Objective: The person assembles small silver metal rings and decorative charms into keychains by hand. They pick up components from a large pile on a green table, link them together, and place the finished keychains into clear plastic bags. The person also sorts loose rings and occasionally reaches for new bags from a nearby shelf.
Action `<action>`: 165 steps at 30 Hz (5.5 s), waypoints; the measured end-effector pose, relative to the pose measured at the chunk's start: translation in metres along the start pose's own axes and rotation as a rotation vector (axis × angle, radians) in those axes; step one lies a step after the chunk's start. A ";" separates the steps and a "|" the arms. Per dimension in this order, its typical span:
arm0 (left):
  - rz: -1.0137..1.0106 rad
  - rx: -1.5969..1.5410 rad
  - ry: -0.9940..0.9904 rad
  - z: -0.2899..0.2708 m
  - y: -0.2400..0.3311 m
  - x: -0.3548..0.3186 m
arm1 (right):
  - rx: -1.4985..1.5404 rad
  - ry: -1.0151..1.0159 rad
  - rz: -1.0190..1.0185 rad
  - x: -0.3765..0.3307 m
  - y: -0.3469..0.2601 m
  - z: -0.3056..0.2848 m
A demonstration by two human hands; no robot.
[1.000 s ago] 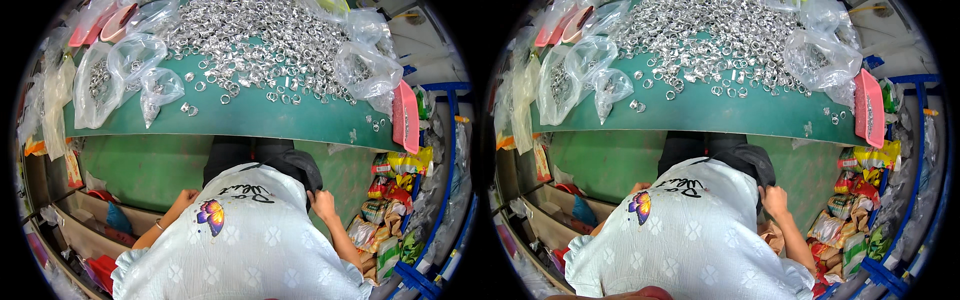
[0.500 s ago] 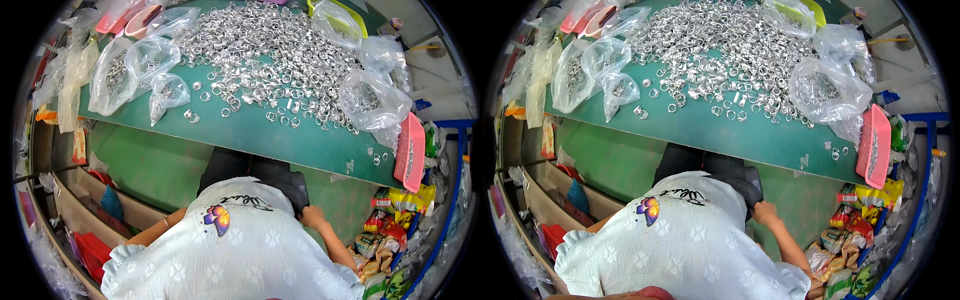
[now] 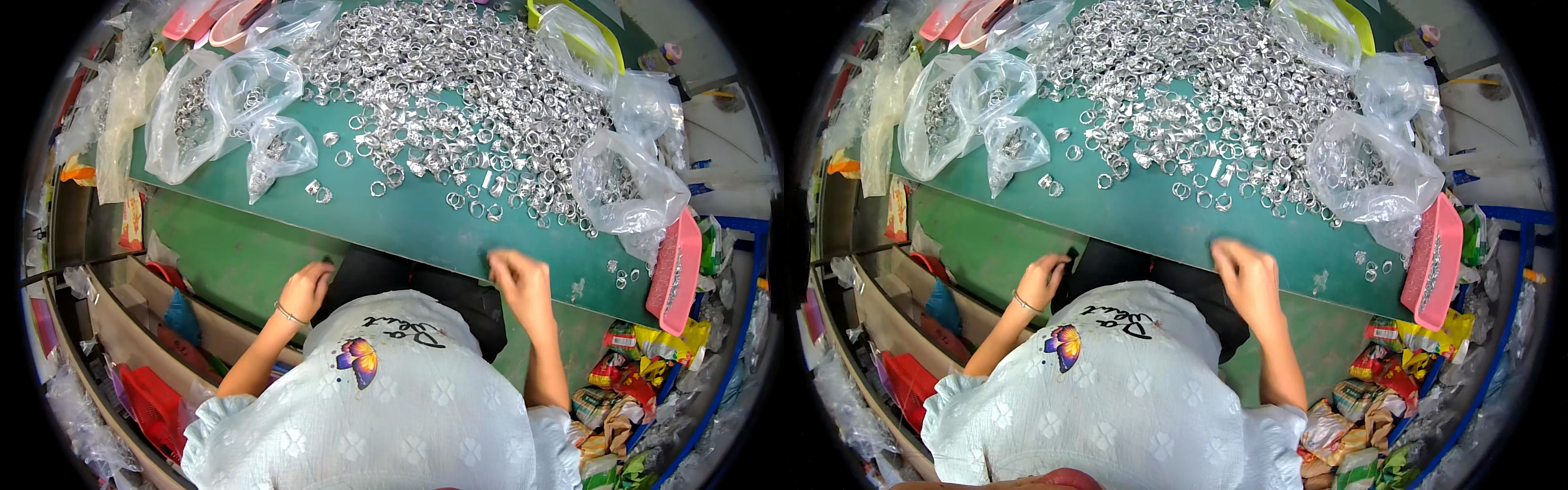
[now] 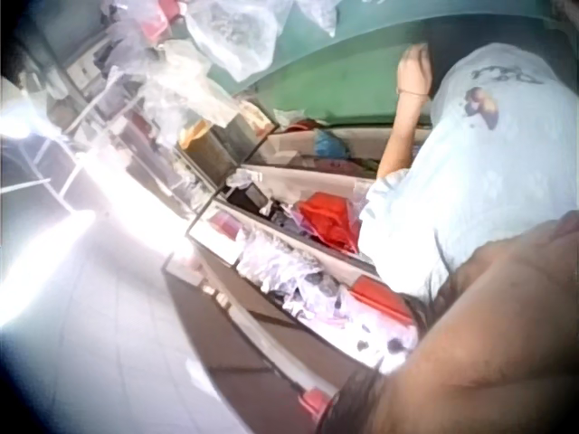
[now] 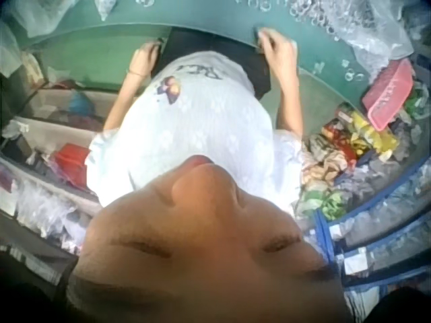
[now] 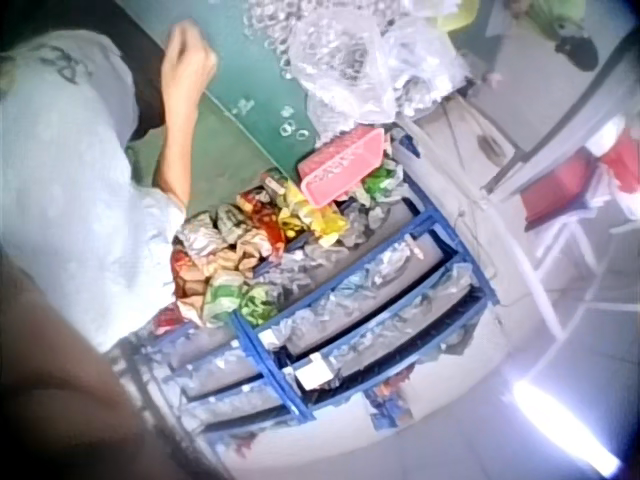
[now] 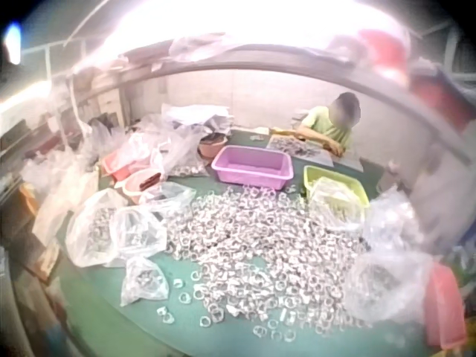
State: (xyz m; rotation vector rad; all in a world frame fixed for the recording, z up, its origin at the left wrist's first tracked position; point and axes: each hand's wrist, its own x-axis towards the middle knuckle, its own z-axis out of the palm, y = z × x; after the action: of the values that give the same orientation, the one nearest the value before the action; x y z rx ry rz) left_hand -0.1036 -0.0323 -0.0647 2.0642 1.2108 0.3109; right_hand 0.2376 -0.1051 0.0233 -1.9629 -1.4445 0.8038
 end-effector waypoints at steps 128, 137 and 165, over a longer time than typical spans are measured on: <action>-0.576 -1.848 -0.180 -0.005 0.097 0.101 | 0.019 -0.031 -0.543 0.114 -0.057 0.063; -0.532 -1.750 -0.133 0.003 0.091 0.084 | -0.395 0.040 -0.648 0.159 -0.091 0.118; -0.497 -1.738 0.065 0.010 0.081 0.081 | -0.462 0.239 -0.402 0.125 -0.013 0.061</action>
State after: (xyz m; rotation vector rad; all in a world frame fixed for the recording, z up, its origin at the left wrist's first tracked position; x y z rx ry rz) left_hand -0.0015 0.0064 -0.0281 0.2550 0.8080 0.7915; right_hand 0.2138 0.0245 -0.0240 -1.8957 -1.9051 0.0547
